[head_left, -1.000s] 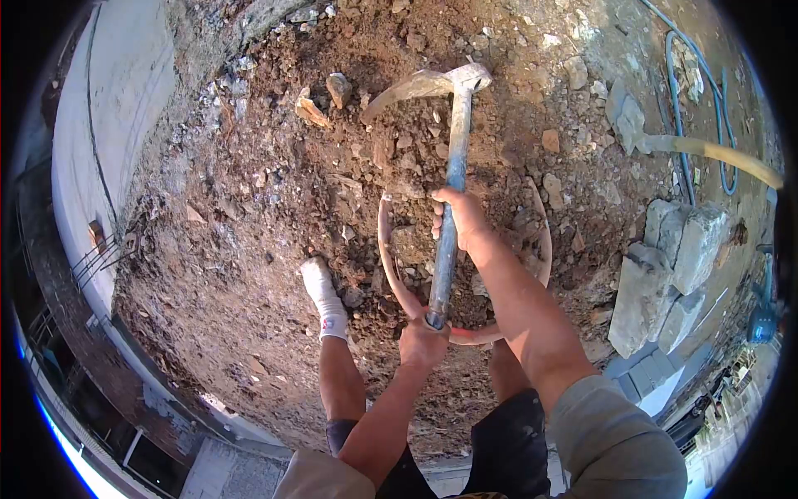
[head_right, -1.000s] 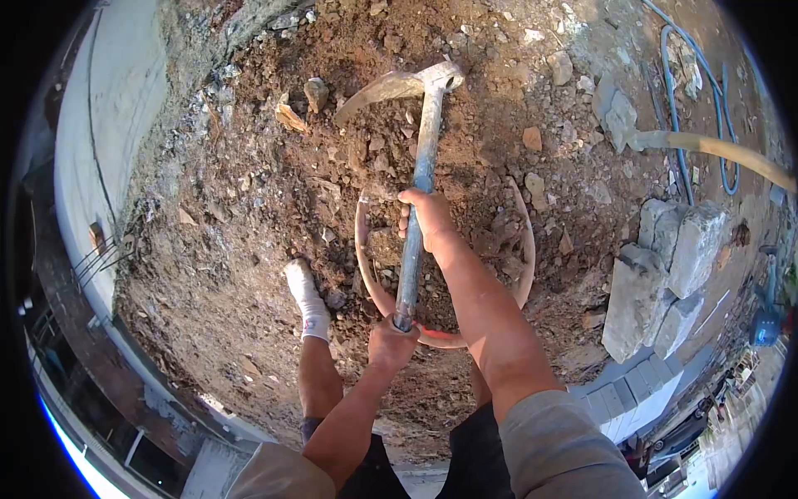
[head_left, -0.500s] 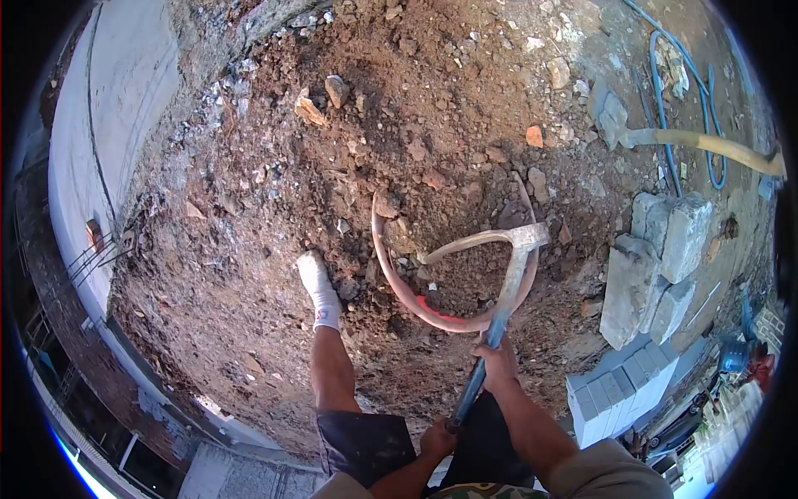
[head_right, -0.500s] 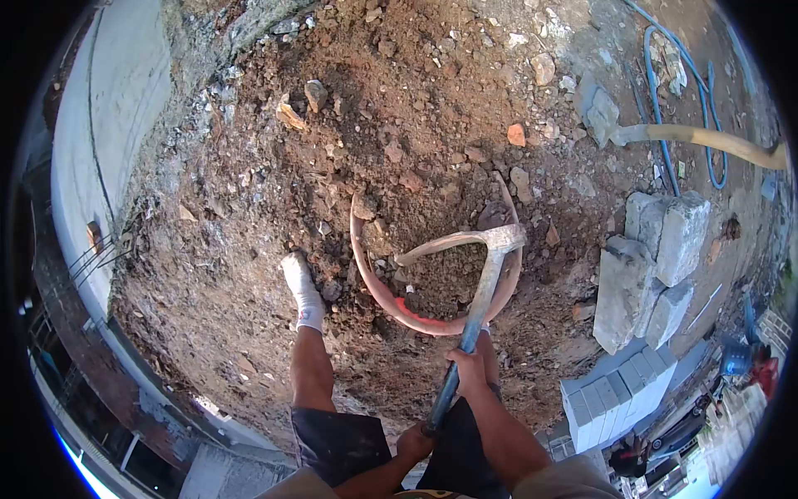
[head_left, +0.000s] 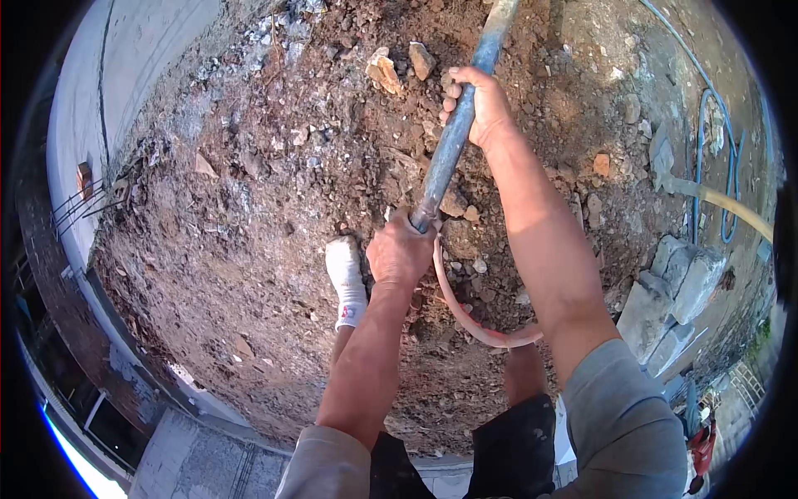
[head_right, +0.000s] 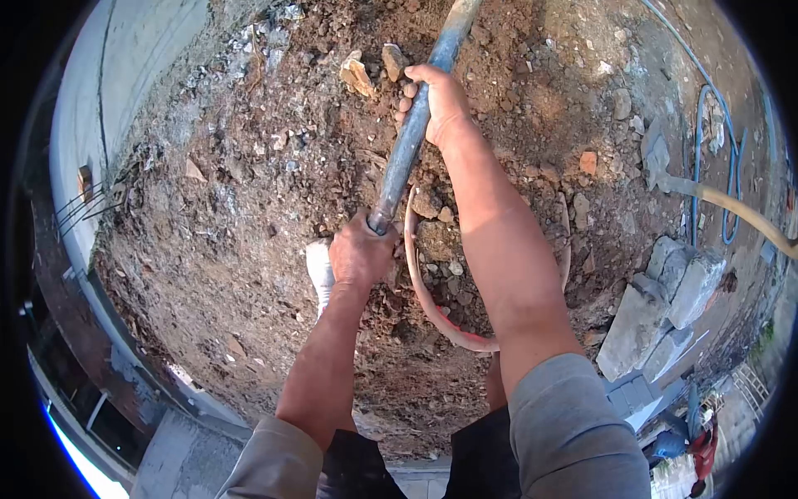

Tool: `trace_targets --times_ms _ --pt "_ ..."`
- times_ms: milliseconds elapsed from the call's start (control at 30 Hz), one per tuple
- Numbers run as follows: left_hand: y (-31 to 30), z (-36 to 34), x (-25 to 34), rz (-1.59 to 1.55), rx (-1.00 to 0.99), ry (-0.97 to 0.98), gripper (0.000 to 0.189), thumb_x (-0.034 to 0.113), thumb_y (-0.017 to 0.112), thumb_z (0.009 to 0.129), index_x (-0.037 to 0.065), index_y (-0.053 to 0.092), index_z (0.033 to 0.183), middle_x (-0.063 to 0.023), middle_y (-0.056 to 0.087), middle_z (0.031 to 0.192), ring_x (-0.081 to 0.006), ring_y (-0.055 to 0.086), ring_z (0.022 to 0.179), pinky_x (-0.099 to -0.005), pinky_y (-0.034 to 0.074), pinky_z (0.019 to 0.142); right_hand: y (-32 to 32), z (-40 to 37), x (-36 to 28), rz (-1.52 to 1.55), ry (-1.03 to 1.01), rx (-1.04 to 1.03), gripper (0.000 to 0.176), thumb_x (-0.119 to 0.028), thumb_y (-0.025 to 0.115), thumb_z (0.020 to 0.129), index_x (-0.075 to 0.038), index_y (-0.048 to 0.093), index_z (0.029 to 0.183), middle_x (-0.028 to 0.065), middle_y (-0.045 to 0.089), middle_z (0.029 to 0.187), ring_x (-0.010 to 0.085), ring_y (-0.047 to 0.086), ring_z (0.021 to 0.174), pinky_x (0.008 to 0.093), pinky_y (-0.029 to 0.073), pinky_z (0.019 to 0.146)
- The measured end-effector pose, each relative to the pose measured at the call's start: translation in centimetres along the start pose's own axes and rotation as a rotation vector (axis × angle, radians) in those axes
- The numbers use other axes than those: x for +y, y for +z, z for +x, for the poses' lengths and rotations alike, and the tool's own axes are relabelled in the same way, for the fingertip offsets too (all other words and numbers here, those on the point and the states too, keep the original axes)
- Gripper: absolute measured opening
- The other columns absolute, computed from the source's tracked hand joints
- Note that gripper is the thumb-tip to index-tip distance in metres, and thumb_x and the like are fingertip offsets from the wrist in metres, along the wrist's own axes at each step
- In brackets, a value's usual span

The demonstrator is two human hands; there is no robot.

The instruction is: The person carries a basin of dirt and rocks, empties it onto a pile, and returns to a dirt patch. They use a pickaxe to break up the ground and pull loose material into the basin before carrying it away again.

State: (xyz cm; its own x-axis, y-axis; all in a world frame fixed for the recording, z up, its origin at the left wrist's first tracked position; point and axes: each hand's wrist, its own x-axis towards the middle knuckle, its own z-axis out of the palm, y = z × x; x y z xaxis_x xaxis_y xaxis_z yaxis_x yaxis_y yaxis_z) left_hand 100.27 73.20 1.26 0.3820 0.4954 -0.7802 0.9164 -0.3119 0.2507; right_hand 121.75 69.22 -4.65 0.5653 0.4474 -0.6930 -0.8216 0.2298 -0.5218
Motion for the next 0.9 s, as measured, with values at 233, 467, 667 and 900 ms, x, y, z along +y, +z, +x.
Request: trace_targets --times_ms 233,467,667,900 --pt "13.8 -7.2 -1.9 -0.481 -0.316 -0.182 0.035 0.034 0.07 0.074 0.0 0.067 0.084 -0.0171 0.067 0.073 -0.0301 0.068 0.073 -0.0399 0.052 0.07 -6.7 -4.0 5.1 -0.492 0.375 0.221 0.013 -0.016 0.063 0.08 -0.006 0.059 0.087 0.0034 0.053 0.067 0.0174 0.051 0.051 0.0355 0.046 0.047" --pt "23.4 -14.8 -4.2 -0.456 -0.433 0.009 0.035 0.033 0.07 0.073 -0.001 0.067 0.081 -0.0162 0.066 0.068 -0.0287 0.068 0.068 -0.0395 0.052 0.064 -15.0 -11.0 4.4 -0.382 0.458 0.281 0.012 -0.017 0.065 0.079 -0.007 0.059 0.084 0.0031 0.052 0.064 0.0172 0.049 0.047 0.0348 0.043 0.043" --pt "17.8 -19.6 -2.9 -0.215 -0.55 -0.23 0.045 0.036 0.071 0.072 0.002 0.065 0.101 -0.0187 0.067 0.081 -0.0292 0.068 0.08 -0.0393 0.052 0.074 -18.3 -18.6 6.9 -0.187 0.444 0.403 0.013 -0.019 0.066 0.08 -0.01 0.058 0.079 0.0009 0.05 0.061 0.0162 0.049 0.045 0.0349 0.043 0.043" --pt "17.9 -28.3 -9.9 0.199 -0.59 -0.284 0.049 0.046 0.067 0.072 0.011 0.064 0.108 -0.017 0.068 0.095 -0.0357 0.065 0.093 -0.0436 0.05 0.083 -21.2 -31.0 12.6 0.03 0.487 0.564 0.018 -0.022 0.067 0.079 -0.006 0.059 0.083 0.0048 0.052 0.061 0.0201 0.053 0.046 0.0366 0.044 0.043"
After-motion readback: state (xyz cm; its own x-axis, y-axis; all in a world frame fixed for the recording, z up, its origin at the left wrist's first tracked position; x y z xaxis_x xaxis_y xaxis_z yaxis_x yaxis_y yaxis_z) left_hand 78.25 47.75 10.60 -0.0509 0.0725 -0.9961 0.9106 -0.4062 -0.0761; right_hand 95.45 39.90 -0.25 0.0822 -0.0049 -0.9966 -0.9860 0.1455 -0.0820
